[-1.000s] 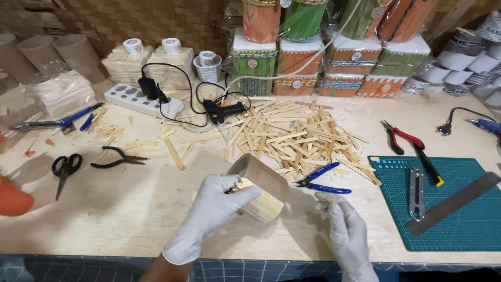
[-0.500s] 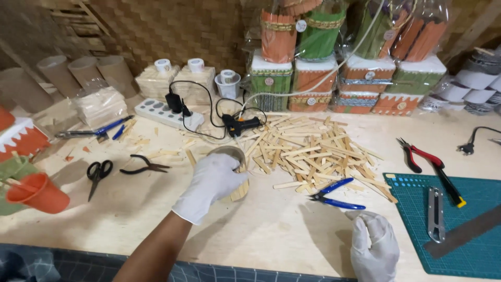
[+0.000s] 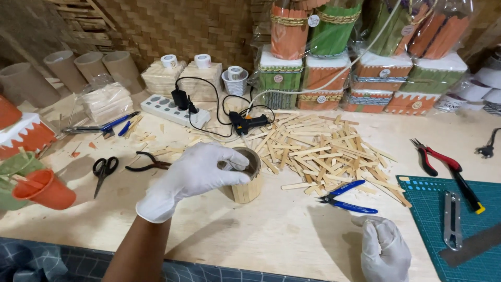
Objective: The person cuts wooden sticks with pliers, applies hot glue, and attaches them to a cardboard tube to form a decorative pattern. The person repeats this process, building up rows of sticks around the tube.
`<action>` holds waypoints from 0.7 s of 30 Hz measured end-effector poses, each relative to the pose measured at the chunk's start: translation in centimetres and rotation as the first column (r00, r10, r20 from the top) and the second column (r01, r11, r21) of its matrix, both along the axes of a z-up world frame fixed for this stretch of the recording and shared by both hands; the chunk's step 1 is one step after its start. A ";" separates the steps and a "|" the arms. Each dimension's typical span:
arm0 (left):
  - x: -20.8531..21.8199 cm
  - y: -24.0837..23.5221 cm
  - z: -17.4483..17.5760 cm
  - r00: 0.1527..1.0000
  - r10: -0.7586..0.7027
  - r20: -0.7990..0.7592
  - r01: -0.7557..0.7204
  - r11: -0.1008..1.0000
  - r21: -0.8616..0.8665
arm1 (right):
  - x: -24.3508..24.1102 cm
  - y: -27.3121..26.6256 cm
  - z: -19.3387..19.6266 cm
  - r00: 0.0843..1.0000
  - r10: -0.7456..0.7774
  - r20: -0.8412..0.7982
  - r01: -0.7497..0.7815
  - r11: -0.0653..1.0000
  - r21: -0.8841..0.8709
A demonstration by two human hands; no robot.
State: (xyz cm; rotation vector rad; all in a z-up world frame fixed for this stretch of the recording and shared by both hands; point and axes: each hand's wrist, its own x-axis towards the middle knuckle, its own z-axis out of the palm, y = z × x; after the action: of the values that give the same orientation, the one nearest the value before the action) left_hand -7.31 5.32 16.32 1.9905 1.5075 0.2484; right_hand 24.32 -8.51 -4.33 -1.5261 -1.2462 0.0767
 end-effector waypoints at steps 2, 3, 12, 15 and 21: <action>-1.1 0.9 -2.4 0.995 -0.071 -0.076 0.074 0.997 0.034 | -0.2 0.0 0.3 1.000 0.013 0.012 -0.013 1.000 -0.013; -1.5 1.5 -4.3 0.970 -0.155 -0.188 0.177 0.979 0.106 | -0.5 0.0 0.7 1.000 0.000 0.007 0.000 1.000 -0.031; -6.5 1.4 -10.4 0.883 -0.136 -0.449 0.440 0.572 0.693 | -1.0 0.2 1.0 0.998 -0.014 -0.057 0.012 0.999 -0.031; -9.0 -0.5 -8.0 0.858 -0.018 -0.514 0.431 0.571 0.699 | -1.3 0.1 1.4 0.998 -0.029 -0.061 0.025 0.998 -0.063; -8.7 -1.9 -9.6 0.936 -0.074 -0.343 0.340 0.432 0.835 | -1.6 0.3 1.7 0.996 -0.029 -0.078 0.021 0.994 -0.105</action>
State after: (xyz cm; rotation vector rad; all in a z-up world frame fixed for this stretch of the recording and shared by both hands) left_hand -15.98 3.38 6.69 3.1445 1.3494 0.8605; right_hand 22.71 -8.25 -2.65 -1.6123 -1.1747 0.1869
